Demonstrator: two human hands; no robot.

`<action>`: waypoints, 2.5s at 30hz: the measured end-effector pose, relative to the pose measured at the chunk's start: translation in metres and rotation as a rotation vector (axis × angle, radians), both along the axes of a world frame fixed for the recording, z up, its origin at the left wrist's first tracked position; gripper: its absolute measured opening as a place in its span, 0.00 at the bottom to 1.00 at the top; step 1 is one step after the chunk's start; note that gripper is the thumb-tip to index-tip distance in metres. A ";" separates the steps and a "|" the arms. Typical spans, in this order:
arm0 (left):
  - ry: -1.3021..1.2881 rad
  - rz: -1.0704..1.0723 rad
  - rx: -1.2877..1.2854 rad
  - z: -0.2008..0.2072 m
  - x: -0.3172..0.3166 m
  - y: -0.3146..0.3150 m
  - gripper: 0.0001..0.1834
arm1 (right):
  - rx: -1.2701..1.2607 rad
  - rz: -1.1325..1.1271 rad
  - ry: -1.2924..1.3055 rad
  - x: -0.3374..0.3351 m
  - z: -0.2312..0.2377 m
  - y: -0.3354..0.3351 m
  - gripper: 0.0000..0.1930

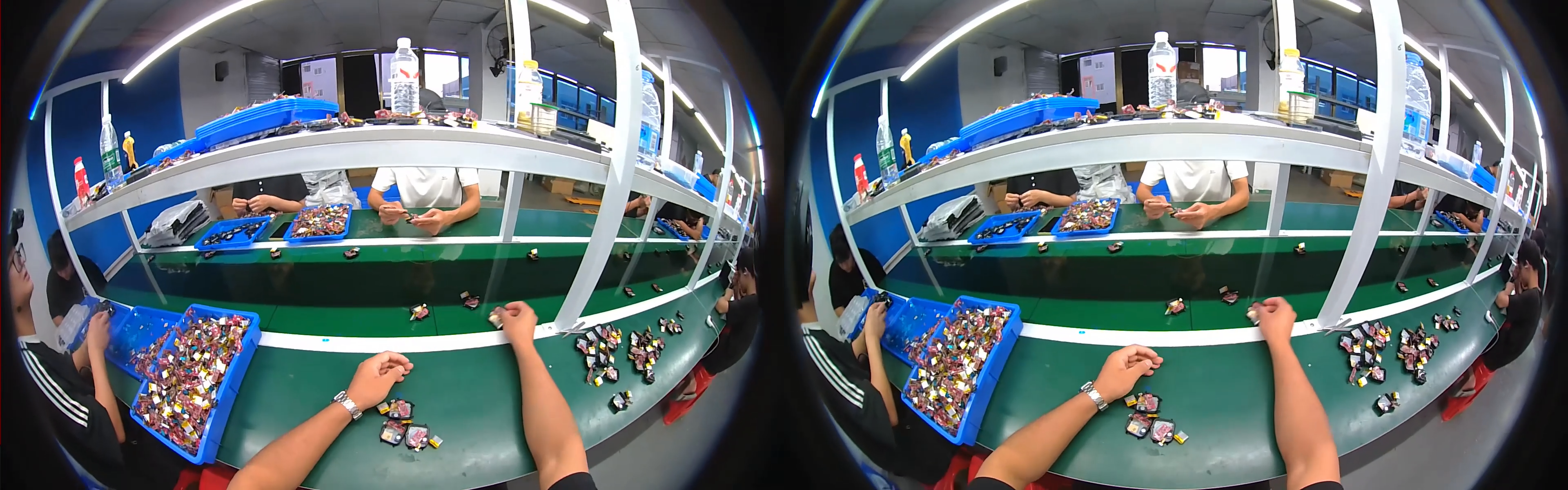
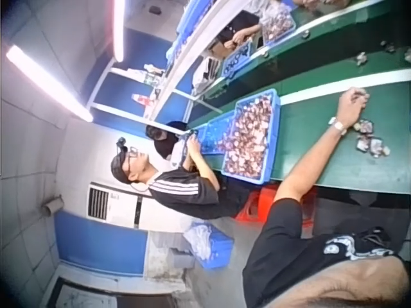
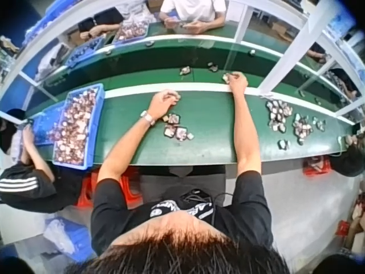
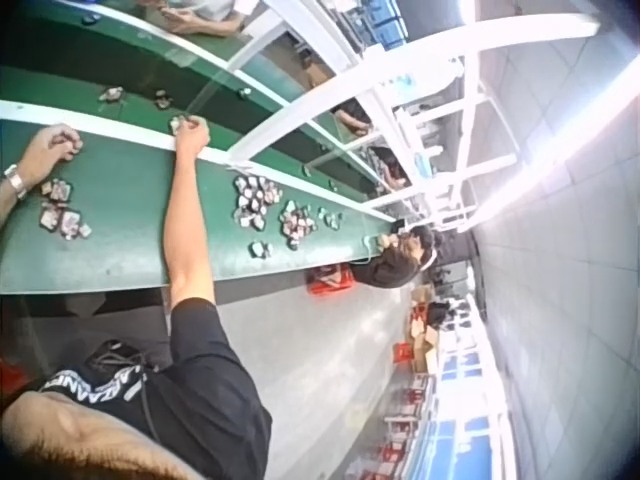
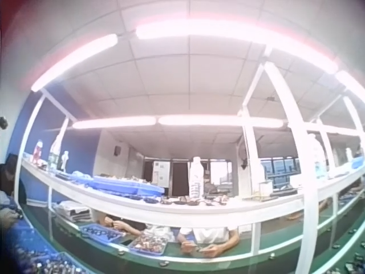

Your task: Assembling small colorful toy pieces on a factory conveyor belt.

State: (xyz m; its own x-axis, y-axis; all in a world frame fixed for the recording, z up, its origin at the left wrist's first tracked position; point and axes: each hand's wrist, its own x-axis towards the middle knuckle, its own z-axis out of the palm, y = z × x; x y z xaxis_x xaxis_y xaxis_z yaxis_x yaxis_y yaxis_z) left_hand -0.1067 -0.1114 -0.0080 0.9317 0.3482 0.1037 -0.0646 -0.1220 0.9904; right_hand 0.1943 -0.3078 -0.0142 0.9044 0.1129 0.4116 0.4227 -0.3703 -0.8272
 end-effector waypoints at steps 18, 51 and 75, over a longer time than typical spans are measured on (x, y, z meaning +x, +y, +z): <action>0.005 0.020 -0.007 -0.002 0.002 0.005 0.10 | -0.436 0.362 -0.402 -0.014 0.022 0.050 0.32; -0.003 -0.053 -0.451 0.019 -0.010 0.013 0.18 | -0.327 0.989 -0.436 -0.187 0.055 0.020 0.25; 0.029 -0.096 -0.188 0.014 -0.007 -0.001 0.20 | -0.263 0.953 -0.294 -0.184 0.042 0.026 0.10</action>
